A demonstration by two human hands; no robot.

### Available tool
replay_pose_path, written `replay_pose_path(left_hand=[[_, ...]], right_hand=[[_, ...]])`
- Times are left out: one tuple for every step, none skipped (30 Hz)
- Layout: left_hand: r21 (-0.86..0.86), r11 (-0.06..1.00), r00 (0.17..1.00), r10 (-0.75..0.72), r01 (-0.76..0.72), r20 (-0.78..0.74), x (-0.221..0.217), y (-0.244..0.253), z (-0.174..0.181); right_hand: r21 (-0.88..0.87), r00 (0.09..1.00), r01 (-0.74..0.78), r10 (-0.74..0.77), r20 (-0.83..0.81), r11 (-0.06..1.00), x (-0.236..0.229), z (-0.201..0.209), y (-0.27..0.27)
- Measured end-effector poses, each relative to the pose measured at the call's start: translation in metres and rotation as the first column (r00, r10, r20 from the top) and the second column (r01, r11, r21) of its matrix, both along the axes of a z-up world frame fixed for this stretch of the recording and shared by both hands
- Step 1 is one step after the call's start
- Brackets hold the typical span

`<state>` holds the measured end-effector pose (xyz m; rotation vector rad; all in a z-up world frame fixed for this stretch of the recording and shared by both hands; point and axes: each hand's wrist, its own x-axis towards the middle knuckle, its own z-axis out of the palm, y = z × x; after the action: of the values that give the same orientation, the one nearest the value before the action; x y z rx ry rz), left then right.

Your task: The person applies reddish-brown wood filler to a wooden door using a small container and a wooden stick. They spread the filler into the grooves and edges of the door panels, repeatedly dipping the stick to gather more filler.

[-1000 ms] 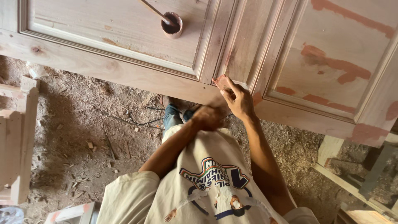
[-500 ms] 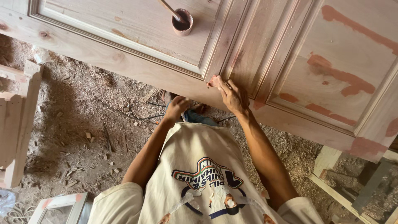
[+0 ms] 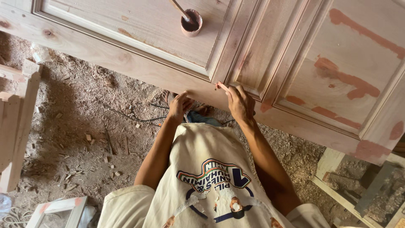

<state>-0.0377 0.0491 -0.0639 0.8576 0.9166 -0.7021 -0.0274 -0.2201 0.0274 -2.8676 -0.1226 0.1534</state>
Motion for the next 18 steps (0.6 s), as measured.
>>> replay_pose_path(left_hand=[[-0.003,1.0,1.0,-0.015,0.015,0.006,0.0,0.002,0.001],[-0.009,0.999,0.999,-0.032,0.032,0.012,0.001,0.001,0.0],[-0.018,0.999,1.0,-0.029,0.029,0.007,0.002,0.001,0.0],[-0.026,0.999,1.0,-0.022,0.022,0.001,0.002,0.002,-0.001],[-0.034,0.999,1.0,-0.016,0.016,-0.005,0.002,0.003,-0.001],[-0.038,0.999,1.0,-0.025,0.025,-0.005,0.002,0.004,-0.002],[-0.042,0.999,0.999,-0.034,0.034,-0.005,0.002,0.005,-0.002],[-0.046,0.998,0.999,-0.045,0.044,-0.005,0.003,0.006,-0.002],[-0.048,0.997,0.998,-0.056,0.055,-0.01,0.005,0.006,-0.003],[-0.049,0.996,0.998,-0.069,0.068,-0.016,0.006,0.007,-0.002],[-0.05,0.995,0.996,-0.082,0.081,-0.022,0.007,0.008,-0.001],[-0.059,0.995,0.996,-0.083,0.082,-0.02,0.009,0.009,0.001],[-0.068,0.994,0.996,-0.084,0.083,-0.018,0.01,0.009,0.002],[-0.079,0.993,0.996,-0.087,0.085,-0.016,0.011,0.01,0.005],[-0.065,0.993,0.995,-0.098,0.096,-0.021,0.011,0.011,0.007],[-0.05,0.993,0.993,-0.112,0.111,-0.03,0.01,0.011,0.009],[-0.036,0.991,0.991,-0.127,0.125,-0.039,0.011,0.012,0.011],[-0.048,0.992,0.992,-0.116,0.113,-0.051,0.013,0.013,0.013]], right_hand=[[0.016,0.999,0.03,-0.03,-0.011,0.999,-0.004,0.004,0.002],[0.028,0.998,0.061,-0.061,-0.022,0.998,-0.006,0.009,0.001],[0.04,0.995,0.093,-0.092,-0.032,0.995,-0.009,0.014,0.003],[0.105,0.995,0.1,-0.101,0.006,0.989,-0.011,0.018,0.005],[0.17,0.993,0.104,-0.113,0.044,0.98,-0.014,0.021,0.01],[0.234,0.989,0.103,-0.125,0.081,0.967,-0.017,0.024,0.015],[0.253,0.987,0.125,-0.146,0.064,0.959,-0.017,0.024,0.022],[0.271,0.985,0.149,-0.168,0.046,0.951,-0.017,0.022,0.03],[0.289,0.982,0.173,-0.189,0.029,0.941,-0.016,0.022,0.037],[0.259,0.978,0.201,-0.207,-0.003,0.945,-0.016,0.021,0.043],[0.227,0.974,0.228,-0.226,-0.035,0.947,-0.016,0.022,0.05],[0.195,0.967,0.255,-0.247,-0.065,0.947,-0.015,0.022,0.056],[0.211,0.978,0.21,-0.205,-0.043,0.955,-0.014,0.023,0.062],[0.224,0.986,0.165,-0.165,-0.02,0.961,-0.014,0.026,0.066],[0.235,0.992,0.12,-0.124,0.004,0.965,-0.012,0.029,0.069],[0.202,0.987,0.137,-0.117,-0.107,0.97,-0.009,0.033,0.07],[0.168,0.97,0.15,-0.112,-0.217,0.974,-0.004,0.037,0.068],[0.136,0.94,0.159,-0.108,-0.322,0.978,0.002,0.041,0.069]])
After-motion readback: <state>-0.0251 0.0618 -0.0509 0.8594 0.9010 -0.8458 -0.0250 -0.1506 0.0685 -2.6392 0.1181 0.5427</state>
